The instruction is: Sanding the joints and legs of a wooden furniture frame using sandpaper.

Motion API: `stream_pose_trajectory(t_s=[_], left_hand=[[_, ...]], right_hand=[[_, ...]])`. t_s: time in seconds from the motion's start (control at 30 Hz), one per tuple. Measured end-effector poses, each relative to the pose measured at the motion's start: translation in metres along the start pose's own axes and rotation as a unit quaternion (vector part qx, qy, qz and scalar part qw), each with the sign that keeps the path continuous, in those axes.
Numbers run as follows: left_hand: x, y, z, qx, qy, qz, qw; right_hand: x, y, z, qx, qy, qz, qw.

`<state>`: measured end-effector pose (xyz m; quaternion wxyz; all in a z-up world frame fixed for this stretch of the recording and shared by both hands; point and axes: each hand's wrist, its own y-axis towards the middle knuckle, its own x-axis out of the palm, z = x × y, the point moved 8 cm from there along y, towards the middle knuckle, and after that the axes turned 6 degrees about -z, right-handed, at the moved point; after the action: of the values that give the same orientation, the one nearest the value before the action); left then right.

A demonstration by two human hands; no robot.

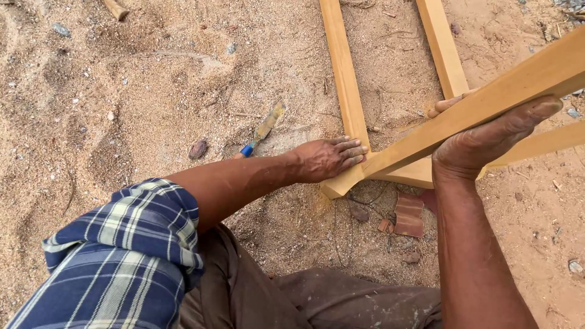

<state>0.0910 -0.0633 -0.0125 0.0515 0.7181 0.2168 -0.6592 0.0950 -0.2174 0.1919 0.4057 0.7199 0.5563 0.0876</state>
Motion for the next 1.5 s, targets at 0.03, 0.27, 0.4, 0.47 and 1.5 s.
stream_pose_trajectory(t_s=[0.03, 0.27, 0.4, 0.47, 1.5], left_hand=[[0.004, 0.011, 0.008, 0.002, -0.002, 0.0, 1.0], [0.007, -0.005, 0.031, -0.125, -0.084, 0.01, 0.989], [0.001, -0.004, 0.034, -0.148, -0.079, -0.013, 0.986], [0.004, -0.001, 0.037, -0.164, -0.08, -0.006, 0.983], [-0.025, 0.022, 0.066, -0.389, -0.052, -0.128, 0.911]], right_hand=[[-0.001, 0.001, -0.002, 0.002, -0.002, 0.0, 1.0], [0.001, -0.001, 0.008, 0.013, 0.064, 0.013, 0.998], [0.003, 0.004, -0.006, -0.009, 0.068, 0.015, 0.998], [0.001, 0.004, -0.002, 0.02, 0.08, 0.024, 0.996], [0.006, 0.01, -0.02, -0.006, 0.21, 0.021, 0.978]])
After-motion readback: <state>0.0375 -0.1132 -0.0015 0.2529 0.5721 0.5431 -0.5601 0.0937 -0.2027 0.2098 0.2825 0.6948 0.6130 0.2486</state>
